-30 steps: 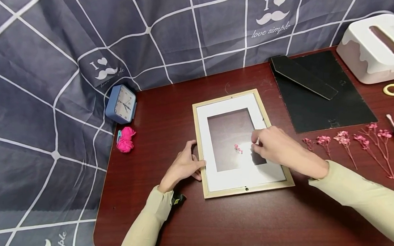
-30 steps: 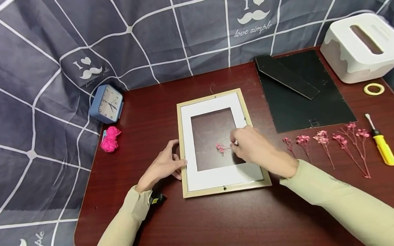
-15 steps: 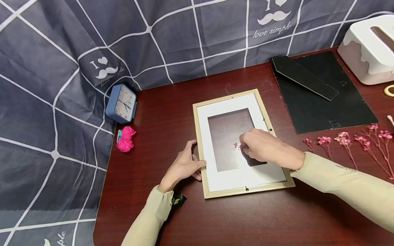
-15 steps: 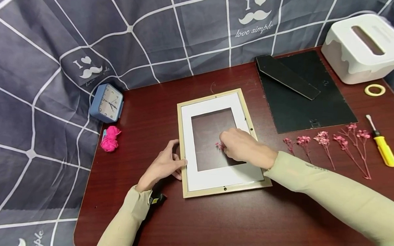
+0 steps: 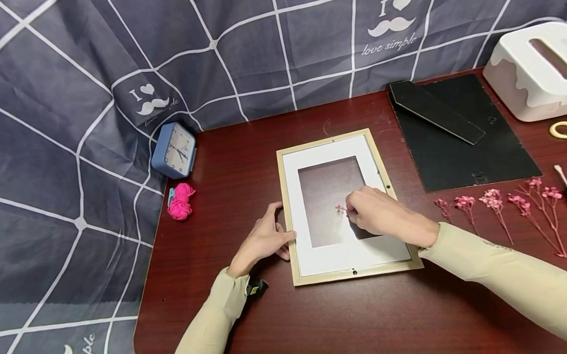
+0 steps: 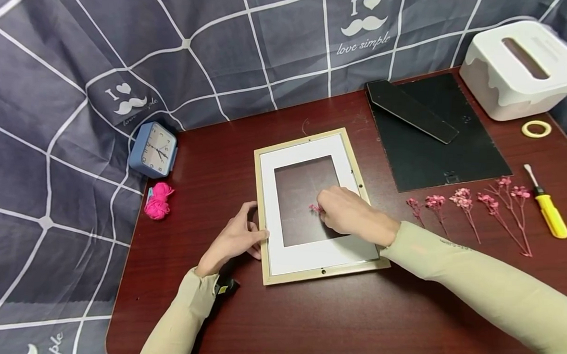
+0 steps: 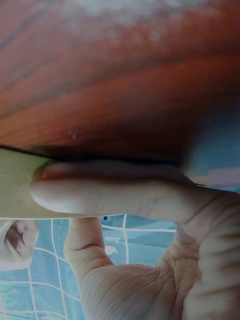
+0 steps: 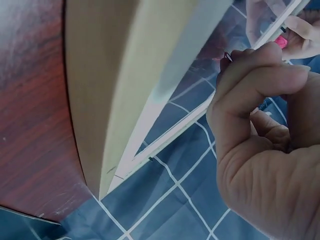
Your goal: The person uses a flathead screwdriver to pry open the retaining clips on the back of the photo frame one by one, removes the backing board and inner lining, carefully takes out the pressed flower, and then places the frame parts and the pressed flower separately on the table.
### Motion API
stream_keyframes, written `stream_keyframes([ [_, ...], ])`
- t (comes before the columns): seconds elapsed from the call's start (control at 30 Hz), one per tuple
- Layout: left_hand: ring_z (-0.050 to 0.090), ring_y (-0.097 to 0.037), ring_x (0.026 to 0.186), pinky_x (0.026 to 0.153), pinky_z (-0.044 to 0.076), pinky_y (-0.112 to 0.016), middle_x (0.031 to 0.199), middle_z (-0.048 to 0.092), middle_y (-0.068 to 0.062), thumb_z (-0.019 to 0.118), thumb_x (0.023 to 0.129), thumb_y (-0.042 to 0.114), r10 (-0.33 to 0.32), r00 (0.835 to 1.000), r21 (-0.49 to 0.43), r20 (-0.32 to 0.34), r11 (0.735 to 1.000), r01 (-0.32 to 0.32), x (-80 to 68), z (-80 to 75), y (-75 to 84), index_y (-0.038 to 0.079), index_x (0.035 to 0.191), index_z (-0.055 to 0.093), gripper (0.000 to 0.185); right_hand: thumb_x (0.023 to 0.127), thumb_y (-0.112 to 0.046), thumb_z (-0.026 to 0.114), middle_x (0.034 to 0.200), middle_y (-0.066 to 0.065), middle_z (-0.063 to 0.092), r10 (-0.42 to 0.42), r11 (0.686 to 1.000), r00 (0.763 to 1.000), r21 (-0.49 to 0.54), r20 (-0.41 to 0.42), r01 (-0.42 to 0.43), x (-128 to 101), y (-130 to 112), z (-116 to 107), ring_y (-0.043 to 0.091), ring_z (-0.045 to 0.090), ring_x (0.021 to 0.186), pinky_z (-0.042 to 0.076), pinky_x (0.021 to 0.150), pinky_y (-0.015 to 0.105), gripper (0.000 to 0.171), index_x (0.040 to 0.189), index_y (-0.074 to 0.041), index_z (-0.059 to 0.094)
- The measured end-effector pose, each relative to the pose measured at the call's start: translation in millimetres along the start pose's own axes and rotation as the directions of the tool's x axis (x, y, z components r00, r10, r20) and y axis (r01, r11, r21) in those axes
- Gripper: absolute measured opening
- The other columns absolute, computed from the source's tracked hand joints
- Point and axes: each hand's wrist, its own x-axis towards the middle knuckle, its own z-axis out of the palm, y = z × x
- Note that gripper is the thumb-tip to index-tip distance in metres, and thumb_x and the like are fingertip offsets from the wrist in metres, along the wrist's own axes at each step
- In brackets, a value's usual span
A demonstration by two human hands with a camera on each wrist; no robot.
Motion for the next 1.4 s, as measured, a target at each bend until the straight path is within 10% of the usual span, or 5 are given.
stream_keyframes([
  [0.73,0.075,-0.022,0.054,0.058,0.069,-0.04,0.081,0.07,-0.009,0.071,0.094,0.007,-0.008,1.0,0.011,-0.01,1.0,0.008,-0.1,2.0,-0.7,0.019,0.171,0.024,0.092,0.092,-0.004,0.08,0.068,-0.009,0.063,0.105,0.994,0.938,0.011,-0.33,-0.107,-90,23,-41,0.005,0.042,0.061,0.034,0.055,0.022,0.005,0.095,-0.007,0.08],
  [1.4,0.075,-0.021,0.054,0.058,0.069,-0.04,0.081,0.069,-0.008,0.071,0.093,0.008,-0.008,1.0,0.014,-0.016,1.0,0.008,-0.5,2.9,-0.1,0.019,0.171,0.024,0.091,0.092,-0.007,0.073,0.061,-0.004,0.052,0.273,0.959,0.93,-0.004,-0.245,-0.282,-109,96,-5,0.02,0.045,0.061,0.034,0.053,0.034,0.02,0.074,-0.01,0.064],
])
